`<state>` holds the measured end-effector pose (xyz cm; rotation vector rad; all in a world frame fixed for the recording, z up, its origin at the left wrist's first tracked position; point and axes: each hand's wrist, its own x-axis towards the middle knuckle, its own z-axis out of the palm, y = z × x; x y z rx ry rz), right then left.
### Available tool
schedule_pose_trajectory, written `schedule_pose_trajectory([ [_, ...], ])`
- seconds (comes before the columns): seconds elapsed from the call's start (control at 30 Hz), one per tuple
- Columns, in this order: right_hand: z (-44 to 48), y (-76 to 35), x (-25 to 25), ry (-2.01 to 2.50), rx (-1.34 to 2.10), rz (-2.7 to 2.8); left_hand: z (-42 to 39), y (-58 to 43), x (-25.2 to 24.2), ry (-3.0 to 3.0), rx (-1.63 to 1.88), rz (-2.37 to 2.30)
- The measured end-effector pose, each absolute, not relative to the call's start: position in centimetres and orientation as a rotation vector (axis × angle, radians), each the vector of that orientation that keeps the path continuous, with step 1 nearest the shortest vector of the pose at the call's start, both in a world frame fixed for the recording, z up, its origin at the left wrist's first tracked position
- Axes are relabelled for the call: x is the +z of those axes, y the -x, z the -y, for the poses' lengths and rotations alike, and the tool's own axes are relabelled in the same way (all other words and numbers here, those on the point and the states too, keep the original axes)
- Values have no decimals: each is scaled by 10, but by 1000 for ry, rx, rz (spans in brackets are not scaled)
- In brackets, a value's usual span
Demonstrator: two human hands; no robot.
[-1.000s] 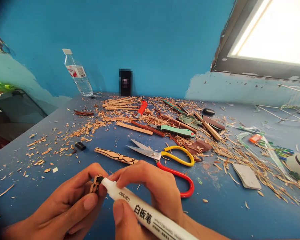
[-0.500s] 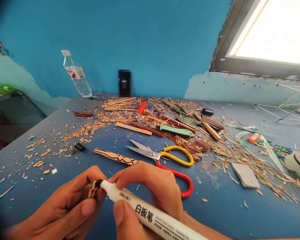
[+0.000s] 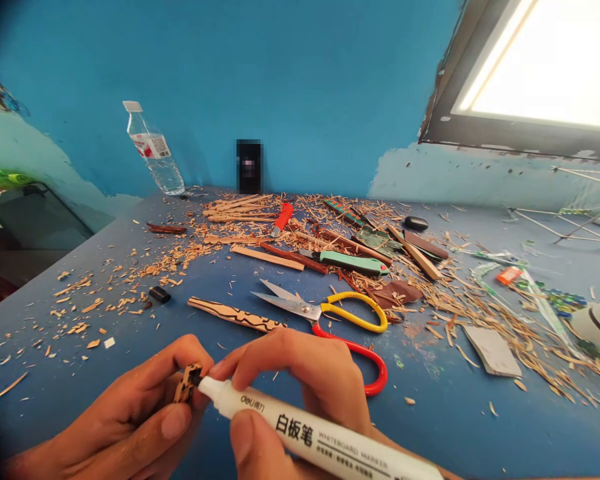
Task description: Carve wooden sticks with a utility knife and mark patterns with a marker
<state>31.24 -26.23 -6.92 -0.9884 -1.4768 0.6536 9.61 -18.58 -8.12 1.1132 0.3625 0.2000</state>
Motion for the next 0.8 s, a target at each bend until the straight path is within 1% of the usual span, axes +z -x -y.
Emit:
schedule_pose_trajectory([
  [0.23, 266, -316, -69, 1004, 747, 1440, 184, -94, -84, -1117, 188, -362],
  [0.43, 264, -315, -51, 1141, 618, 1453, 185, -96, -83, -1131, 165, -350],
  [0.53, 266, -317, -52, 1103, 634, 1505, 186, -97, -83, -1103, 185, -355],
  [0.67, 267, -318, -55, 1165, 614, 1516, 187, -96, -84, -1120, 179, -377],
  [0.8, 269, -314, -60, 1096, 610, 1496, 186, -96, -81, -1134, 169, -401],
])
